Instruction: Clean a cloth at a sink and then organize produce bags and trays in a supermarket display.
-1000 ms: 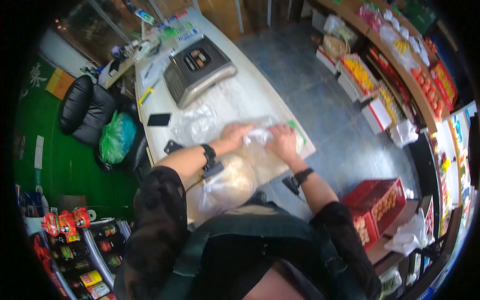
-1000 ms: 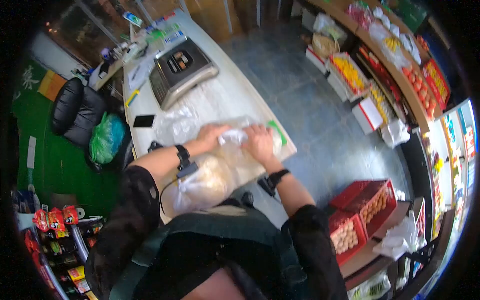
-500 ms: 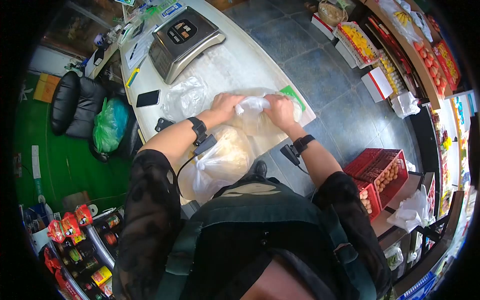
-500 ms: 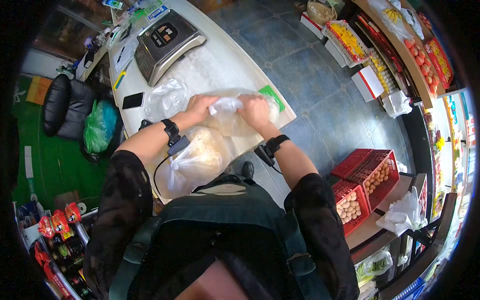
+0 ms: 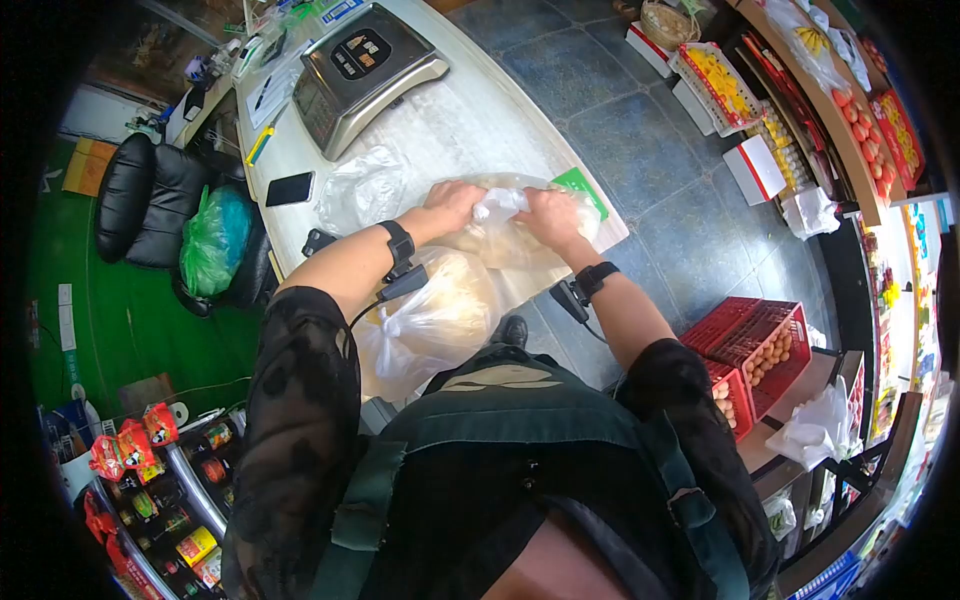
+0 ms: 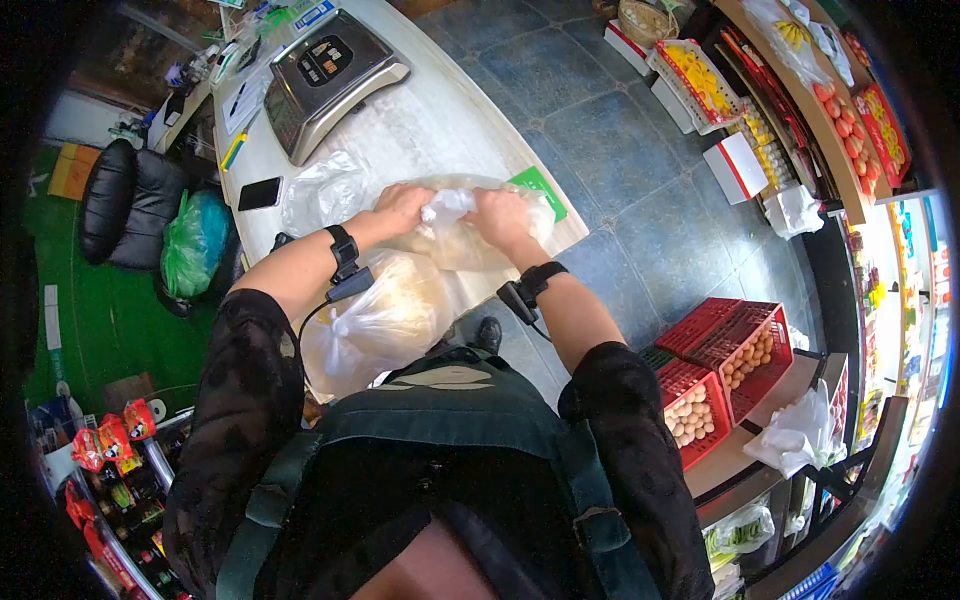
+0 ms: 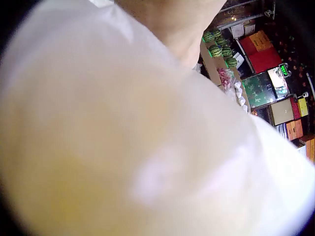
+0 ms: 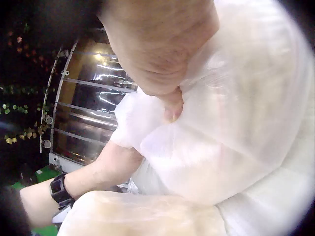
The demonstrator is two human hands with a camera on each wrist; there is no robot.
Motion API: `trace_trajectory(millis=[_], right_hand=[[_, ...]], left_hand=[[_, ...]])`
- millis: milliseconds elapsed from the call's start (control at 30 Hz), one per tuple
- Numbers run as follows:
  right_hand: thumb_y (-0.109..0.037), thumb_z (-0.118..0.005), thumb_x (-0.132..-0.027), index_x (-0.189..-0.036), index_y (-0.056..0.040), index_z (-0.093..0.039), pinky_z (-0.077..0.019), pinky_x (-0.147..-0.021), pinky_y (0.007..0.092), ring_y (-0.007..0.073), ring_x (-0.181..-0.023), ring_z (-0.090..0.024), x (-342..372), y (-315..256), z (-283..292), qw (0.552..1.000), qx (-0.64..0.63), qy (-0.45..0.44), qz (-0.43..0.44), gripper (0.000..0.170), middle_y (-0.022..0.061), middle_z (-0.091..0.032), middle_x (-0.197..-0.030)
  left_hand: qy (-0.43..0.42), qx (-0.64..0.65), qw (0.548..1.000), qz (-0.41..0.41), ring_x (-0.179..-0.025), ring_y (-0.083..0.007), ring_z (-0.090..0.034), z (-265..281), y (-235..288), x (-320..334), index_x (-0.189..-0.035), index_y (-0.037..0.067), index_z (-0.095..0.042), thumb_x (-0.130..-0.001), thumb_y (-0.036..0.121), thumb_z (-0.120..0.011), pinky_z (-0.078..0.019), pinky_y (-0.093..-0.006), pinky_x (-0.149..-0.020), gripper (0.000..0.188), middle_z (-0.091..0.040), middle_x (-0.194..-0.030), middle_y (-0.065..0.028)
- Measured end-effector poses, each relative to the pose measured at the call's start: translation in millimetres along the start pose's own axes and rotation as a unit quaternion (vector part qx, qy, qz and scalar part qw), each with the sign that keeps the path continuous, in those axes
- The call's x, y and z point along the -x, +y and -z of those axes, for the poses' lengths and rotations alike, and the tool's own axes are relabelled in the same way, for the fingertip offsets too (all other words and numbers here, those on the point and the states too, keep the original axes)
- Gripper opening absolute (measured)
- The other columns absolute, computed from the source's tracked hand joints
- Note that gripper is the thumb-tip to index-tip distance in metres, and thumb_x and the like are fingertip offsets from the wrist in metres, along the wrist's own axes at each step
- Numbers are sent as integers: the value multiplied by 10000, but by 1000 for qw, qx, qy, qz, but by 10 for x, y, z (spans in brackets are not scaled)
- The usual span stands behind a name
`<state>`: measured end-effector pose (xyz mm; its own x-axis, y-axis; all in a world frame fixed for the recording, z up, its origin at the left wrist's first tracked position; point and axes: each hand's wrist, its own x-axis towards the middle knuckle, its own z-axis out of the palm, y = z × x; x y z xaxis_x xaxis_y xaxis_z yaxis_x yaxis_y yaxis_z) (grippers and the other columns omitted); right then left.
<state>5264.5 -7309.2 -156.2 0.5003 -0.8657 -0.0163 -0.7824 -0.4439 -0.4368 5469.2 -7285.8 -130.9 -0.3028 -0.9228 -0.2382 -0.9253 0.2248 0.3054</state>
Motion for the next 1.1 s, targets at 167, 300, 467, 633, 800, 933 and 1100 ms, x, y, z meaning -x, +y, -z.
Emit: trace_trajectory(millis=[167,300,467,633,800,933,1100], right_hand=[[-370,-725,-728,-912,-78,-649,-511,-708,428,328,-801,-653,-5,-92,-45,1000,9,-3,-29,354,154,-672,-834],[-350,-763,-696,-985,-72,-660,-513,-757,401,330,-859,-648,70,-22,175,991,-134,-21,-5,415,180,-667,-892],[-230,-741,-742,-1037,-52,-663,-504,-783,370,295,-871,-646,185,274,556,963,-221,19,156,353,165,-670,-935],[-32,-627,-759,-890,-9,-688,-518,-715,368,308,-819,-645,201,308,792,980,-143,73,118,146,160,-672,-863],[46,-537,-647,-814,-49,-665,-528,-666,387,323,-758,-644,243,287,1121,973,-42,171,152,231,150,-666,-848],[-4,-580,-722,-778,-57,-644,-509,-597,375,313,-670,-634,373,843,540,989,2,119,90,101,141,-644,-732],[-49,-602,-810,-847,-19,-659,-501,-566,310,207,-582,-635,473,339,1046,980,-161,112,-14,74,121,-635,-659]], left_hand=[[-56,-7,998,36,-952,-350,-609,-21,39,-31,-1036,172,-639,-793,157,-600,-470,-443,-824,247,-658,-969,-134],[51,86,990,-98,-1116,-312,-516,-110,-136,150,-1215,187,-564,-815,184,-617,-403,-410,-944,403,-571,-1173,-103],[49,-46,978,-196,-1130,-270,-479,698,110,540,-1261,184,-531,-844,228,-616,-383,-375,-947,428,-525,-1175,-98],[89,-68,974,-199,-938,-270,-559,874,184,510,-1053,130,-631,-853,241,-592,-423,-381,-814,232,-590,-943,-81],[51,-25,983,-176,-864,-302,-583,802,32,521,-785,79,-625,-809,155,-577,-435,-408,-744,93,-609,-882,-106],[-43,15,979,-200,-851,-288,-578,431,-279,503,-779,65,-624,-820,156,-580,-439,-383,-739,109,-599,-871,-108],[-59,408,874,-258,-829,-158,-531,862,160,348,-785,27,-603,-932,226,-518,-446,-322,-730,262,-611,-953,-47]])
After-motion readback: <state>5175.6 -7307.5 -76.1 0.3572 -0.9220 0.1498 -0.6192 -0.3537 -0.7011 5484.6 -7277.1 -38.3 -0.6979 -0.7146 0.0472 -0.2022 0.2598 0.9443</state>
